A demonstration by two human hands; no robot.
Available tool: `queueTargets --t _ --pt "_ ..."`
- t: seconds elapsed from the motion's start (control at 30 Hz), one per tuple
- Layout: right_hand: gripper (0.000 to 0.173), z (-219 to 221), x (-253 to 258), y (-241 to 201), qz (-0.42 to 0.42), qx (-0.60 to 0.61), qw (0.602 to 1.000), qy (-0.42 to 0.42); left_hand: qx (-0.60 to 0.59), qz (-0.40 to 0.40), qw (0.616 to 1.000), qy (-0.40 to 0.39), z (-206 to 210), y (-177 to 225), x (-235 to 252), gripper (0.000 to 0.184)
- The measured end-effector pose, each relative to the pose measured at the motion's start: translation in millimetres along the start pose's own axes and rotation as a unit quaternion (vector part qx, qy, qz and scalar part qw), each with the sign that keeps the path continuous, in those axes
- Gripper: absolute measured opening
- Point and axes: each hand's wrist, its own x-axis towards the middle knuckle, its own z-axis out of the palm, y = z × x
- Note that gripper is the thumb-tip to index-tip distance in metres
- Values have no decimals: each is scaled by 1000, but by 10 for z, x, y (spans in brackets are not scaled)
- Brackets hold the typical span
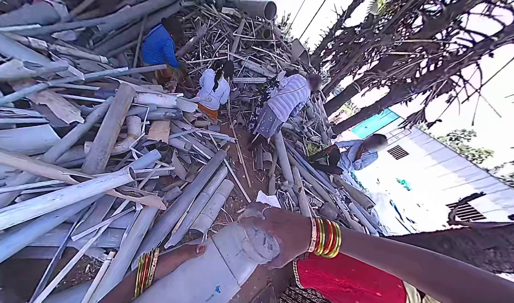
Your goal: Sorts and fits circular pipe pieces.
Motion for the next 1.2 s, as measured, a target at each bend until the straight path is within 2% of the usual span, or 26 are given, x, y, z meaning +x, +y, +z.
queueTargets --t 0.03,0.1,0.2,0.27,0.33,0.43,0.57,0.73,0.83,0.9,0.97,1.03,1.1,1.2 --pt "103 10 1 69 -52 -37 998 10 7 -4 1000 0 4 36 -17 55" --pt "101 -23 8 111 -98 -89 991 0 22 -29 999 11 38 183 -81 52" --pt "97 -79 4 53 -85 -113 990 -26 44 -45 998 30 74 272 -111 49" --pt "97 -137 10 -78 -16 -92 994 -59 11 -24 1000 16 -10 109 -43 54" --pt "103 -161 35 -245 82 -21 995 -58 -5 -23 1000 18 -58 -3 9 60" --pt "114 -181 133 -347 206 72 974 -54 -8 -28 999 27 -61 16 -6 64" --pt "110 -141 241 -259 245 109 961 -68 -11 2 999 43 -17 75 -46 64" --pt "106 -113 178 -204 181 86 978 -51 9 6 999 39 -27 74 -53 63" --pt "103 -100 92 -66 40 -2 998 -49 17 18 999 37 -20 102 -77 58" --pt "99 -77 66 49 -61 -73 995 -34 22 11 999 34 -8 163 -104 55" --pt "93 -60 50 120 -122 -119 985 -13 25 4 999 23 -23 149 -78 58" --pt "91 -29 36 125 -133 -139 981 12 37 1 999 13 -57 88 -26 66" --pt "94 -37 7 -10 -53 -100 994 -2 37 0 999 9 -56 117 -47 61" --pt "110 -153 61 -277 140 35 988 -61 23 -15 999 17 -53 76 -25 59"
